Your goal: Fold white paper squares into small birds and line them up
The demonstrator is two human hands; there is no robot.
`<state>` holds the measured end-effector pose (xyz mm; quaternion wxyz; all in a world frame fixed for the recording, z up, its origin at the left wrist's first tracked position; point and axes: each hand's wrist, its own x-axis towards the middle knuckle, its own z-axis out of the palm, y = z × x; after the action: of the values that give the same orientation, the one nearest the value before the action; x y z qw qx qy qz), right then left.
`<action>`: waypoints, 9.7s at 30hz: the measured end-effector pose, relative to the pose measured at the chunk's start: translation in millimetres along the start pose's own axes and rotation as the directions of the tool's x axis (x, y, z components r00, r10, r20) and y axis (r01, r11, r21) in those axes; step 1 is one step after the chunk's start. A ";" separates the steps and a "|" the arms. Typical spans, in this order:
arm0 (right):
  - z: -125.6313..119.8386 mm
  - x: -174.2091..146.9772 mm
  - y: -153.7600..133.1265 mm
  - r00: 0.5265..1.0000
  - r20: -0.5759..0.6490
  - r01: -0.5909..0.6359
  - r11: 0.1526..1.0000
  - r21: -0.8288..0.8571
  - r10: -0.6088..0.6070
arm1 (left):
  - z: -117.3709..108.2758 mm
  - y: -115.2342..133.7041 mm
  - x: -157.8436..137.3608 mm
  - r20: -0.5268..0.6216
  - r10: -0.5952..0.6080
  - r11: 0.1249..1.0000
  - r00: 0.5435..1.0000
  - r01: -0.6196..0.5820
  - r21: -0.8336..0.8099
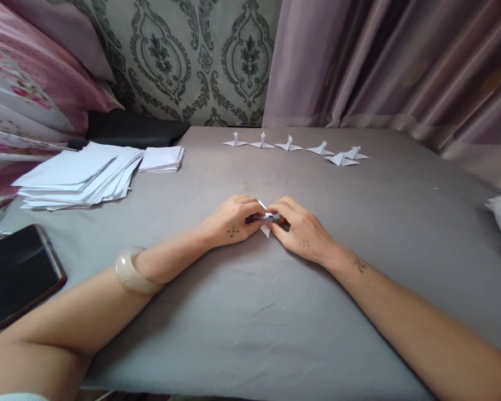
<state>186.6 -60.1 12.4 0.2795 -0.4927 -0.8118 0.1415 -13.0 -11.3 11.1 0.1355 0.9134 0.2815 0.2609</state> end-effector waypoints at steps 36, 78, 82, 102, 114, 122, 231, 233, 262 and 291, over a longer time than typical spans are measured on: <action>-3.7 13.3 3.1 0.981 0.153 -0.117 0.992 -0.044 0.123 | -3.5 1.1 6.7 0.120 -0.207 0.977 0.971 0.210 -0.020; 5.0 17.5 23.2 0.898 -0.093 -0.354 0.833 0.425 0.429 | 0.5 -23.6 16.9 -0.201 -0.340 0.940 0.919 0.326 -0.097; 7.5 18.5 25.3 0.920 -0.103 -0.327 0.885 0.331 0.378 | 3.0 -35.4 17.4 -0.091 -0.334 0.940 0.938 0.323 -0.110; 25.0 22.5 6.0 0.925 -0.191 -0.343 0.938 -0.052 0.328 | 13.6 -45.6 17.4 -0.136 -0.339 0.930 0.931 0.310 -0.200; 31.6 18.7 10.6 0.913 -0.210 -0.361 0.932 -0.018 0.349 | 13.3 -44.3 17.4 -0.117 -0.347 0.928 0.930 0.323 -0.188; 22.6 34.3 23.6 0.889 -0.174 -0.421 0.906 0.053 0.423 | 7.0 -43.0 28.7 -0.078 -0.359 0.928 0.930 0.347 -0.140; 12.7 51.7 34.7 0.900 -0.062 -0.336 0.778 0.532 0.431 | 1.0 -20.0 32.3 0.094 -0.371 0.885 0.924 0.383 -0.265; 12.4 52.1 34.4 0.899 -0.060 -0.337 0.773 0.538 0.433 | 0.8 -20.8 30.3 0.088 -0.370 0.883 0.925 0.380 -0.274; 7.1 51.5 18.3 0.925 -0.063 -0.286 0.796 0.534 0.375 | 2.7 -12.1 33.0 0.010 -0.454 0.840 0.891 0.431 -0.330; 8.3 57.0 10.6 0.895 0.009 -0.404 0.802 0.439 0.446 | 4.2 -17.8 32.4 -0.019 -0.322 0.915 0.947 0.306 -0.263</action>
<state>168.9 -4.5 18.3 0.3805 -0.5942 -0.6148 0.3524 4.2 21.6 13.6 0.2836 0.8225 0.3925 0.2982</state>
